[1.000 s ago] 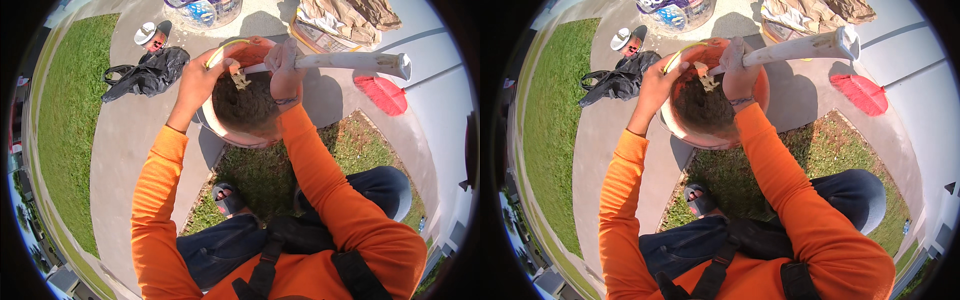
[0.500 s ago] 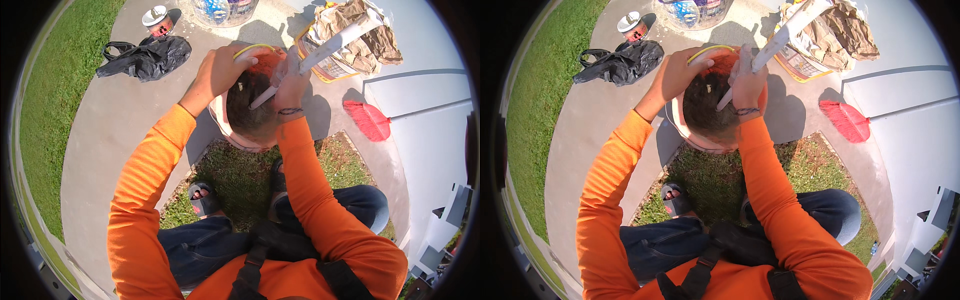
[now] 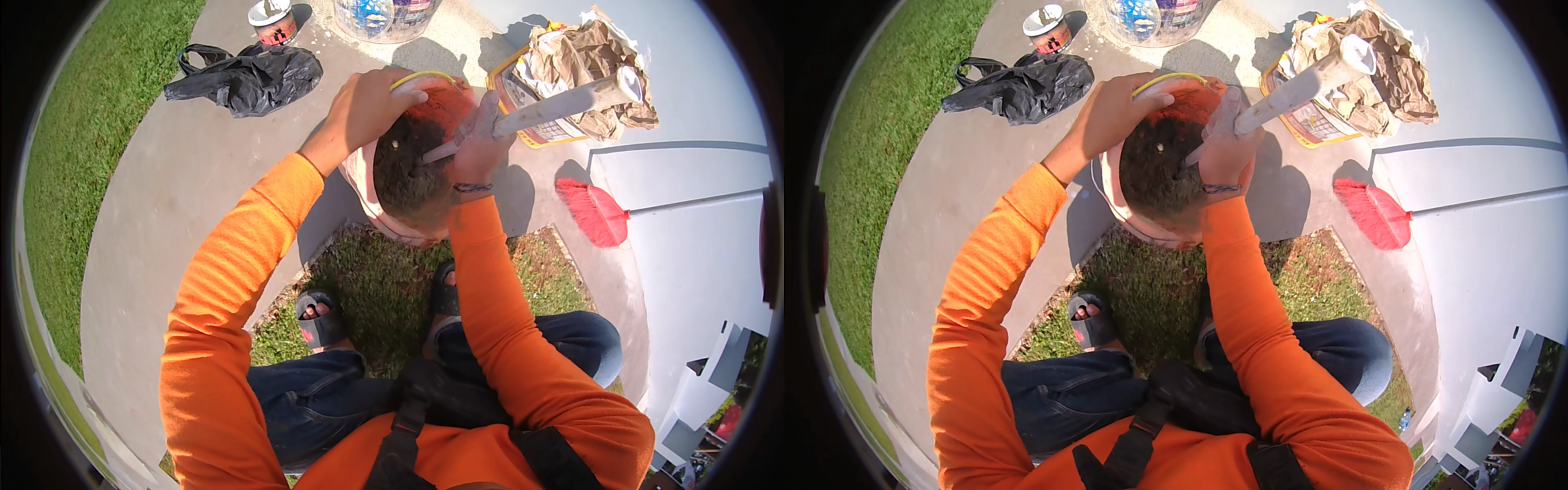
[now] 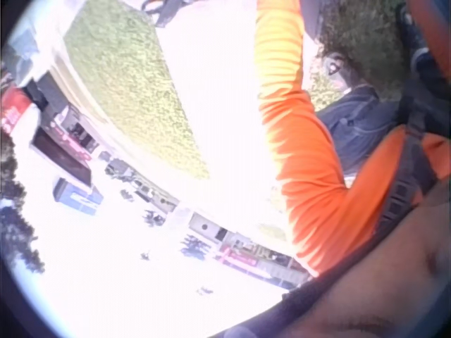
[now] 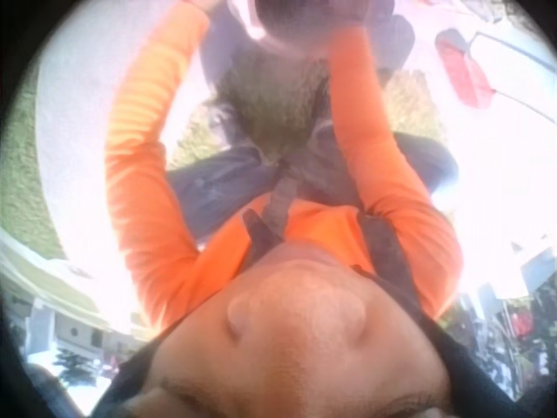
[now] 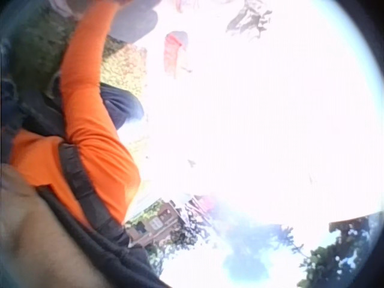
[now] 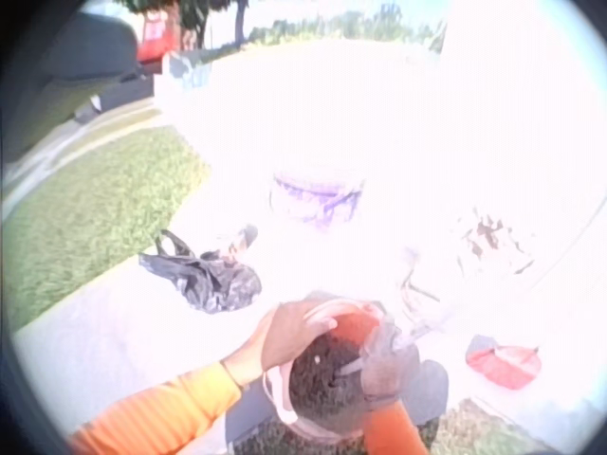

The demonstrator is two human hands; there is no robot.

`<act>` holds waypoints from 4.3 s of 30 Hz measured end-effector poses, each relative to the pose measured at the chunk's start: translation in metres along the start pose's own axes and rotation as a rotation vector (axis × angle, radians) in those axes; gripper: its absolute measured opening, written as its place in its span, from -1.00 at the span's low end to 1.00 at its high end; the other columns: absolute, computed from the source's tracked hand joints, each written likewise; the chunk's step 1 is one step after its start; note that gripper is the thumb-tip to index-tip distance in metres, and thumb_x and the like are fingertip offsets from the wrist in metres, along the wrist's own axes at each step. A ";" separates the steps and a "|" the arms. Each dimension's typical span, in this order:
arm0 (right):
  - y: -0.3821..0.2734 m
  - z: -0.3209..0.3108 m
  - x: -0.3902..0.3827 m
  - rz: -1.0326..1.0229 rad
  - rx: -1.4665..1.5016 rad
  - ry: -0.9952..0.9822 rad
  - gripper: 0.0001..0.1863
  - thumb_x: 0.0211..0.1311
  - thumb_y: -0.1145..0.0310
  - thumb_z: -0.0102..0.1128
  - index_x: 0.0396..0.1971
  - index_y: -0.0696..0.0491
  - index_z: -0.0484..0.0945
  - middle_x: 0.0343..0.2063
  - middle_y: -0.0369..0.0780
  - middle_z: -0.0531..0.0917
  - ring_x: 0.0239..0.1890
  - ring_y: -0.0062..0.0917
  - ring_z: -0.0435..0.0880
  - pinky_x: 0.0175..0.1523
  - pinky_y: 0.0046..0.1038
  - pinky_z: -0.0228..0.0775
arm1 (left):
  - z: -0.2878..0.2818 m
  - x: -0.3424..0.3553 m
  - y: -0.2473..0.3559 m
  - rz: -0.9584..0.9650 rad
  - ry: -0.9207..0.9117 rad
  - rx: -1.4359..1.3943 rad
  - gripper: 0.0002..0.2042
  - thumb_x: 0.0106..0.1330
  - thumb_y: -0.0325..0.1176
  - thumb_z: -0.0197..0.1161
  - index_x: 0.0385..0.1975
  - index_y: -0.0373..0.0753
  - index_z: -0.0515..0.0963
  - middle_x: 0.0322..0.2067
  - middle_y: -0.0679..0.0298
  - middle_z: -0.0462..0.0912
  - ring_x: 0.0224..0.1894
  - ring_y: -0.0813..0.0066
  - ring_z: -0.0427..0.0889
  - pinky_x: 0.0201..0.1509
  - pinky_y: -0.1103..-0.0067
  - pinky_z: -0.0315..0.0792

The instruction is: The person mixes a grey material in a bucket using a white pipe and then applies it to a crack in a concrete path using a small rectangular tool.

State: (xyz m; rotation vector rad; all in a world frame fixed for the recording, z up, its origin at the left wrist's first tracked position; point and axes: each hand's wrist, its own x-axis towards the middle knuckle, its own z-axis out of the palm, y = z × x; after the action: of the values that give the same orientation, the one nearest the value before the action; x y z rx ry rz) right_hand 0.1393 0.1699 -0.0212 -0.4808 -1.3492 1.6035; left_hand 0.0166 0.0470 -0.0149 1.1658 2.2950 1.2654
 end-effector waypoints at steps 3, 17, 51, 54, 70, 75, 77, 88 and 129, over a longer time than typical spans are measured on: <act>-0.003 0.007 -0.001 0.280 -0.125 -0.014 -0.46 0.51 0.05 0.01 -0.69 0.03 0.29 -0.79 -0.40 0.27 -0.78 -0.74 0.17 -0.67 -0.60 -0.04 | -0.001 0.000 -0.002 0.042 0.013 -0.007 -0.57 0.28 -0.01 0.22 -0.03 -0.23 0.63 -0.38 0.02 0.70 -0.31 0.10 0.70 -0.16 0.39 0.49; -0.048 -0.005 0.023 0.210 0.151 -0.167 -0.56 0.47 0.09 0.09 -0.60 0.01 0.35 -0.80 -0.43 0.22 -0.82 -0.76 0.11 -0.70 -0.60 -0.07 | -0.009 -0.003 -0.003 0.009 0.001 0.002 -0.57 0.28 -0.04 0.23 0.02 -0.19 0.62 -0.28 0.02 0.72 -0.24 0.19 0.71 -0.06 0.42 0.50; 0.000 0.013 -0.013 0.112 0.228 -0.155 -0.68 0.49 0.18 0.07 -0.48 0.00 0.38 -0.76 -0.45 0.19 -0.77 -0.76 0.11 -0.66 -0.60 -0.07 | -0.018 -0.006 -0.008 -0.019 0.019 0.136 -0.50 0.29 0.06 0.21 0.02 -0.22 0.62 -0.30 -0.03 0.72 -0.24 -0.02 0.71 -0.09 0.36 0.53; 0.000 0.019 -0.006 0.379 -0.063 -0.163 -0.54 0.49 0.17 0.08 -0.66 0.00 0.30 -0.79 -0.45 0.23 -0.78 -0.78 0.14 -0.68 -0.64 -0.05 | -0.020 -0.004 -0.005 -0.048 -0.008 0.044 -0.50 0.29 0.07 0.21 0.02 -0.22 0.63 -0.29 -0.03 0.72 -0.22 -0.01 0.71 -0.09 0.37 0.53; 0.003 0.002 0.003 0.050 0.331 -0.128 -0.49 0.54 0.13 -0.04 -0.67 -0.06 0.13 -0.81 -0.41 0.11 -0.82 -0.70 0.00 -0.69 -0.55 -0.21 | -0.021 -0.008 -0.008 -0.038 0.003 0.122 -0.48 0.28 0.08 0.23 0.03 -0.22 0.62 -0.30 -0.05 0.71 -0.22 -0.01 0.71 -0.09 0.34 0.52; 0.014 0.007 -0.001 0.193 0.160 -0.129 -0.47 0.54 0.09 -0.06 -0.68 -0.06 0.12 -0.80 -0.42 0.11 -0.81 -0.71 0.01 -0.67 -0.56 -0.17 | -0.020 -0.005 -0.006 -0.018 0.018 0.124 -0.49 0.29 0.07 0.22 0.03 -0.22 0.61 -0.31 -0.04 0.71 -0.25 0.02 0.71 -0.12 0.35 0.52; 0.010 0.011 -0.004 0.390 0.061 -0.136 -0.46 0.54 0.08 -0.05 -0.69 -0.06 0.12 -0.80 -0.42 0.11 -0.80 -0.72 0.03 -0.67 -0.56 -0.15 | -0.019 -0.006 -0.005 -0.040 0.008 0.125 -0.49 0.29 0.07 0.22 0.03 -0.22 0.62 -0.32 -0.04 0.71 -0.26 0.05 0.72 -0.13 0.36 0.52; 0.000 0.001 0.007 0.346 0.076 0.105 -0.48 0.50 0.10 0.04 -0.68 -0.04 0.17 -0.80 -0.42 0.19 -0.82 -0.72 0.07 -0.70 -0.57 -0.09 | -0.012 -0.010 -0.014 0.055 0.098 0.153 -0.51 0.32 0.06 0.20 0.04 -0.21 0.61 -0.37 0.03 0.72 -0.31 0.15 0.72 -0.14 0.40 0.51; 0.019 0.009 0.014 0.372 -0.172 -0.295 -0.66 0.37 0.17 0.23 -0.38 0.20 0.61 -0.68 -0.38 0.52 -0.64 -0.71 0.45 -0.52 -0.57 0.29 | -0.007 -0.012 0.010 0.109 0.050 0.057 -0.53 0.39 0.01 0.15 0.09 -0.25 0.56 -0.34 -0.05 0.71 -0.23 -0.02 0.72 -0.09 0.35 0.52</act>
State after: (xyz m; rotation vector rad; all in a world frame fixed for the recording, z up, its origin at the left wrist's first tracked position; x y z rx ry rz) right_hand 0.1180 0.1786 -0.0319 -0.6477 -1.7038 1.9256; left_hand 0.0253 0.0372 -0.0039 1.3088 2.3468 1.2885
